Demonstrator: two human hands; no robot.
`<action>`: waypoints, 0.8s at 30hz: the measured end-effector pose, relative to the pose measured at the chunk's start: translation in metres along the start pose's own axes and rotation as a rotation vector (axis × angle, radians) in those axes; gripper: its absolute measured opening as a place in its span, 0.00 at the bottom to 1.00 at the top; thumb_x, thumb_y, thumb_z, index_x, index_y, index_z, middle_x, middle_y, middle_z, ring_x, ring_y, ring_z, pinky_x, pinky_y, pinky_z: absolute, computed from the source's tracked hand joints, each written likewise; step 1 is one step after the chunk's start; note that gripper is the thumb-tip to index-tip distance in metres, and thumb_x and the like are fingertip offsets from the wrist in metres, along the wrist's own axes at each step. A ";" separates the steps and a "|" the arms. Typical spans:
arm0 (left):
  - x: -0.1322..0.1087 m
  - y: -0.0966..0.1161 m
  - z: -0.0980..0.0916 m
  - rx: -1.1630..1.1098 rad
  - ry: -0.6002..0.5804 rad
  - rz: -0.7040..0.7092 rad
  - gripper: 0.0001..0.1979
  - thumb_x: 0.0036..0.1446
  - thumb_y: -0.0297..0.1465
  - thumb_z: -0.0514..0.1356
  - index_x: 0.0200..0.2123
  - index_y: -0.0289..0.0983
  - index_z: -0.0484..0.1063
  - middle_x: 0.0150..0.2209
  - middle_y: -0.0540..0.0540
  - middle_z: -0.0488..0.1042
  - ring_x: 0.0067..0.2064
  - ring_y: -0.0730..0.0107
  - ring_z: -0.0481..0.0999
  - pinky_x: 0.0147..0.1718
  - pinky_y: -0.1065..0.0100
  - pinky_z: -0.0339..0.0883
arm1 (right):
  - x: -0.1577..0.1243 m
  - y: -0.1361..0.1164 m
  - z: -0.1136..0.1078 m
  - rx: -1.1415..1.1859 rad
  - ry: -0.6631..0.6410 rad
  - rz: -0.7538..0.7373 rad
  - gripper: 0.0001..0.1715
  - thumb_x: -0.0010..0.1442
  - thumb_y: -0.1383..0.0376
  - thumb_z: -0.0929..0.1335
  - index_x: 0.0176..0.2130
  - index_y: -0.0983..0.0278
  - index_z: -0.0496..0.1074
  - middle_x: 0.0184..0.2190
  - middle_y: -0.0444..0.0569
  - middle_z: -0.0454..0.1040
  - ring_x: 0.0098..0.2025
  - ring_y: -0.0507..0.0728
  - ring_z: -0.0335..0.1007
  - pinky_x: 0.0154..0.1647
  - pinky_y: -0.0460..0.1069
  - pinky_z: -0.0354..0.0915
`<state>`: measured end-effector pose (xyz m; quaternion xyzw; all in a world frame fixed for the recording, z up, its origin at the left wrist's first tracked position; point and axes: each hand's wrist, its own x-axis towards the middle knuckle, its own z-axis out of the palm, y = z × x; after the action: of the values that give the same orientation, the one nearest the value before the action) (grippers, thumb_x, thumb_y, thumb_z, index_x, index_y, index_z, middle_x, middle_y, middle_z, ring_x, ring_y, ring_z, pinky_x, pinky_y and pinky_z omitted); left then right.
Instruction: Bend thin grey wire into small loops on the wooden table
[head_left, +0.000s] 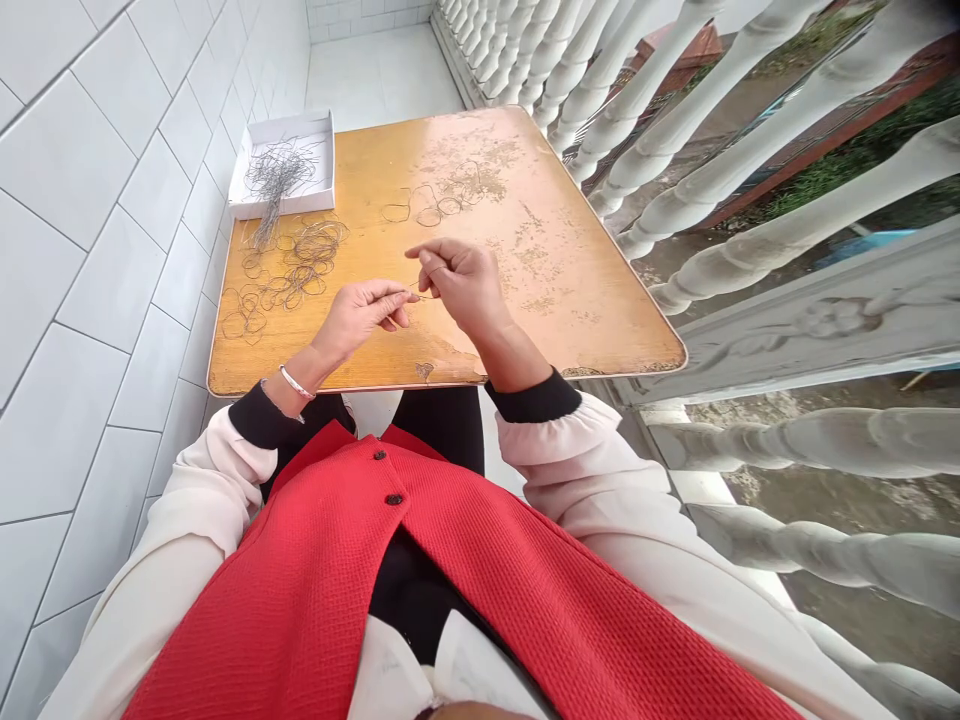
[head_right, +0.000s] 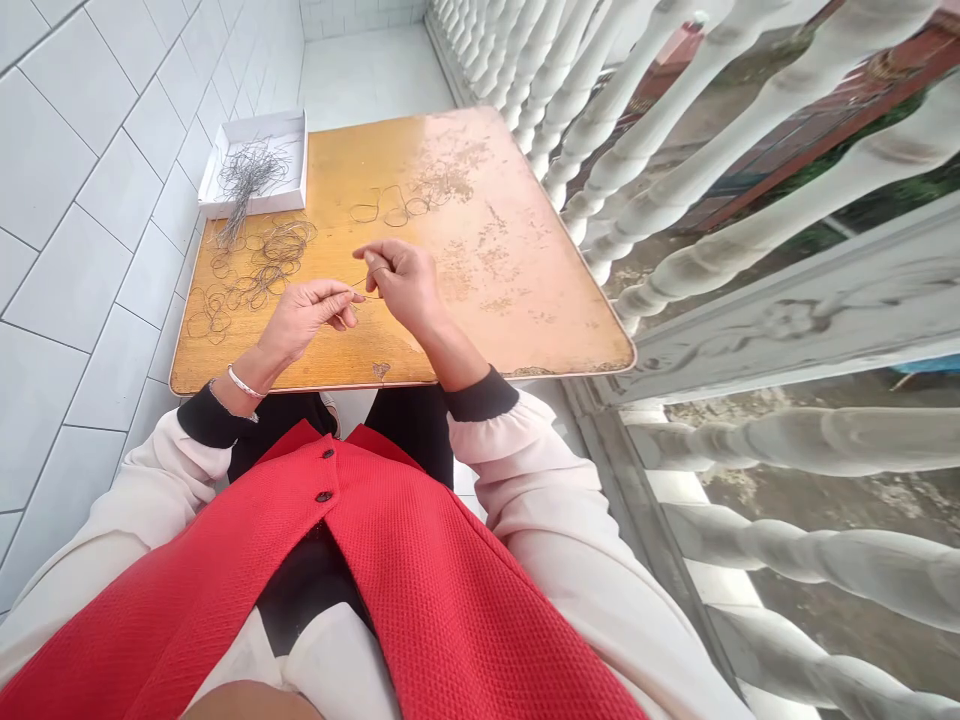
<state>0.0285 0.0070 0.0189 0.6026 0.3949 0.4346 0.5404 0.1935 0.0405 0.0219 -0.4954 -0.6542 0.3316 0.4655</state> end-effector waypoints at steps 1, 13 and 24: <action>0.000 0.003 -0.004 -0.015 0.002 -0.018 0.07 0.64 0.29 0.62 0.35 0.35 0.78 0.24 0.52 0.76 0.28 0.79 0.74 0.31 0.75 0.68 | -0.001 0.000 -0.003 0.097 -0.056 0.022 0.13 0.64 0.58 0.69 0.39 0.64 0.79 0.21 0.43 0.72 0.24 0.50 0.66 0.28 0.47 0.65; 0.004 0.019 -0.027 0.071 0.053 -0.028 0.20 0.65 0.48 0.60 0.34 0.36 0.75 0.19 0.54 0.69 0.23 0.76 0.74 0.28 0.71 0.71 | -0.002 0.001 -0.020 0.276 0.089 -0.019 0.21 0.58 0.48 0.74 0.28 0.62 0.72 0.22 0.41 0.68 0.22 0.48 0.59 0.23 0.46 0.59; -0.011 0.007 -0.027 0.141 0.150 0.014 0.18 0.69 0.43 0.57 0.29 0.37 0.68 0.32 0.47 0.79 0.37 0.73 0.80 0.38 0.70 0.75 | 0.022 0.051 -0.037 0.181 0.341 -0.046 0.26 0.66 0.40 0.62 0.35 0.58 0.71 0.29 0.47 0.71 0.30 0.53 0.72 0.25 0.48 0.64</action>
<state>-0.0008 0.0042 0.0260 0.6077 0.4595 0.4535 0.4625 0.2439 0.0754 -0.0053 -0.4857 -0.5444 0.2896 0.6196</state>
